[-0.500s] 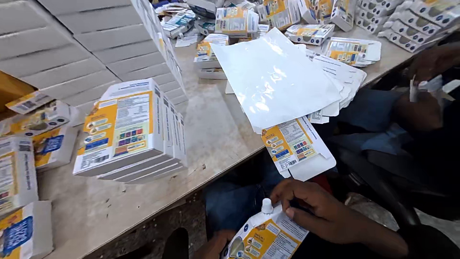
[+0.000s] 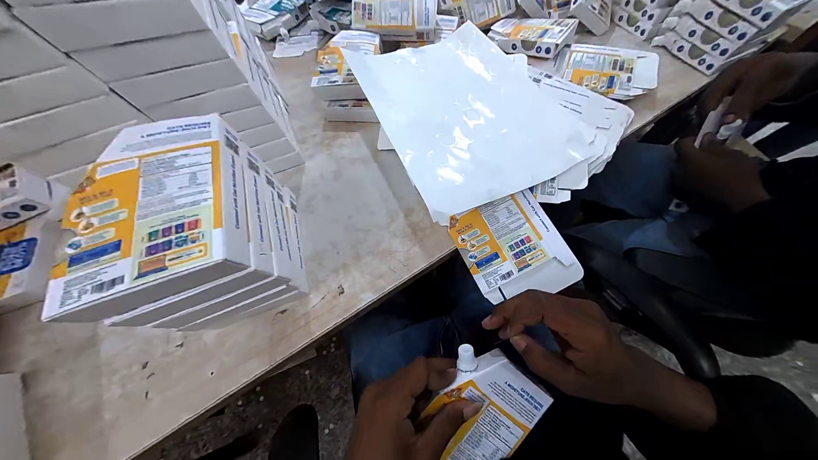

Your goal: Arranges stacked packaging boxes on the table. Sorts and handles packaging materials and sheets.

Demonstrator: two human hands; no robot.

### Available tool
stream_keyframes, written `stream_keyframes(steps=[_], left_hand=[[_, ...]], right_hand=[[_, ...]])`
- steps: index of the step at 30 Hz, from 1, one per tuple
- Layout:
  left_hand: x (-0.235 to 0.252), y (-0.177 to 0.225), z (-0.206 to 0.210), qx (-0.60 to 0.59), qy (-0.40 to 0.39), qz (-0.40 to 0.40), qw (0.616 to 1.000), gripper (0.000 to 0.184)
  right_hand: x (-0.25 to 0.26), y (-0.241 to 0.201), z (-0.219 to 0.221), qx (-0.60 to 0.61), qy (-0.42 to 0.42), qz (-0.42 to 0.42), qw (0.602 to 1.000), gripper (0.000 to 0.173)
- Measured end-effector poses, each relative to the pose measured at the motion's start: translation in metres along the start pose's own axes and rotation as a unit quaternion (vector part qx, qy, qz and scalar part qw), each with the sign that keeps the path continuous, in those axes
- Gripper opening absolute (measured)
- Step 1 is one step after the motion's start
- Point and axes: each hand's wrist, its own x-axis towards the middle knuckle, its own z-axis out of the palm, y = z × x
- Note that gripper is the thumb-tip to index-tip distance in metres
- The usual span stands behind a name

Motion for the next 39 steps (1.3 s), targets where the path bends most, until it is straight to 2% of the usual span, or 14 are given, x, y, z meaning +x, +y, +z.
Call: stream_keyframes(steps=[4, 8, 39], left_hand=[[-0.003, 0.002, 0.003, -0.014, 0.011, 0.005, 1.0, 0.02], [-0.003, 0.002, 0.003, -0.024, 0.009, 0.009, 1.0, 0.017], [-0.002, 0.0, 0.004, -0.027, 0.005, 0.027, 0.999, 0.015]], right_hand=[[-0.007, 0.0, 0.008, -0.075, 0.022, -0.094, 0.993, 0.008], [-0.016, 0.006, 0.011, -0.115, 0.031, -0.135, 0.984, 0.006], [-0.025, 0.012, 0.012, -0.096, -0.028, -0.155, 0.983, 0.01]])
